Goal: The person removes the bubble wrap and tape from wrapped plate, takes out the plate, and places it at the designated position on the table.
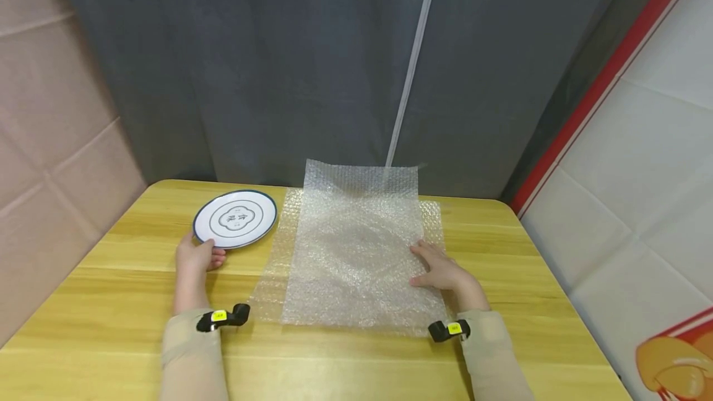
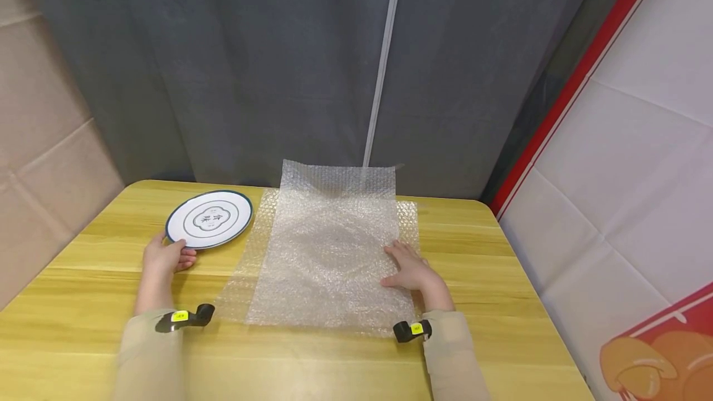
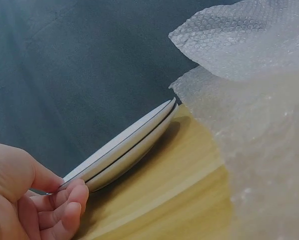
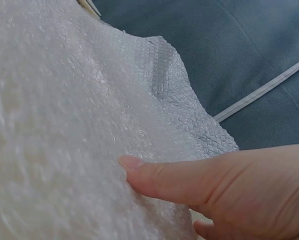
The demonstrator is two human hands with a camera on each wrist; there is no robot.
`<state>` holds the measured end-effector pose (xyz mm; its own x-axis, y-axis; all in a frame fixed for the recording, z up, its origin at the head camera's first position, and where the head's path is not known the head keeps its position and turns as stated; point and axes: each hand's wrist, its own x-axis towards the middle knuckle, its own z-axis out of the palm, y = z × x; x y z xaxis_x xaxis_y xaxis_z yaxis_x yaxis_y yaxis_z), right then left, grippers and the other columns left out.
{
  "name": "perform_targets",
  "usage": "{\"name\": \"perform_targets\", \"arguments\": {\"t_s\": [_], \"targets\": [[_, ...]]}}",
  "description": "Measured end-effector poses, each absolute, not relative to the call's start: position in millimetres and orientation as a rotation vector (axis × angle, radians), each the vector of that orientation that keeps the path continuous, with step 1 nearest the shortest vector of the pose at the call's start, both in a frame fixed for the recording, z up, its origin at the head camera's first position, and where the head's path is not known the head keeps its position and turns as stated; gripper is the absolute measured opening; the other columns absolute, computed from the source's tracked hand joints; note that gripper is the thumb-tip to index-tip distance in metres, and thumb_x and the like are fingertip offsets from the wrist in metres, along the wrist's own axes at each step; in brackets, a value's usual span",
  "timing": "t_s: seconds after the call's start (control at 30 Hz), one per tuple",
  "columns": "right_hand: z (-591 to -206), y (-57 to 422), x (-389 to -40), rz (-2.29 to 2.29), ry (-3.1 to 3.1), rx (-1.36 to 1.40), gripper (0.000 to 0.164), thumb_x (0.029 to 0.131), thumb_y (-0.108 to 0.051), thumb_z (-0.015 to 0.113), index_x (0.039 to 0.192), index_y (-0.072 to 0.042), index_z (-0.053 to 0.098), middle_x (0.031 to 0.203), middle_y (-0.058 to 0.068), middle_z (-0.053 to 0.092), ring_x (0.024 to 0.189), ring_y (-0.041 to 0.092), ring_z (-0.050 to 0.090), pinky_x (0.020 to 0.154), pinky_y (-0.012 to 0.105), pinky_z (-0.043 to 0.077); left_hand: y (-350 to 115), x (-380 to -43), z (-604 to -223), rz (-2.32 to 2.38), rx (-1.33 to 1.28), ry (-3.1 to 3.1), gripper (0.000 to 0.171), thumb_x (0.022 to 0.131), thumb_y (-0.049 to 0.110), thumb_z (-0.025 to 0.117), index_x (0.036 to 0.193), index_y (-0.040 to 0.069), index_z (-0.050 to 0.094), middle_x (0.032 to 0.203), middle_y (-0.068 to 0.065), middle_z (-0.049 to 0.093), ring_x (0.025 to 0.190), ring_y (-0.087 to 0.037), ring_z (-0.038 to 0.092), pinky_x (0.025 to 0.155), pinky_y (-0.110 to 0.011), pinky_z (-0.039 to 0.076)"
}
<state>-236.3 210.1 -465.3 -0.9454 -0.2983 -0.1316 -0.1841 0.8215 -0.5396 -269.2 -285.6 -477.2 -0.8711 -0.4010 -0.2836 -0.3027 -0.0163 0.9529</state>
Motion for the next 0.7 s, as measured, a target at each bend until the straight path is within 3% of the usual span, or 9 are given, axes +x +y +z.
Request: {"name": "perform_targets", "arguments": {"t_s": [0.7], "targets": [[-466.7,211.4,-236.5,-0.803,2.787,-0.392,0.082,0.082,-0.03,0.075,0.147,-0.001,0.034,0.155,0.024,0.013,0.14,0.046,0.007,0.108,0.069,0.008,-286.4,-272.4,-485.5,-2.043,0.782,-2.143,0.066,0.101,0.012,0.04,0.153,0.006,0.001,0.069,-0.006,0.06,0.055,-0.017,0.063,0.059,-0.03,0.059]]}}
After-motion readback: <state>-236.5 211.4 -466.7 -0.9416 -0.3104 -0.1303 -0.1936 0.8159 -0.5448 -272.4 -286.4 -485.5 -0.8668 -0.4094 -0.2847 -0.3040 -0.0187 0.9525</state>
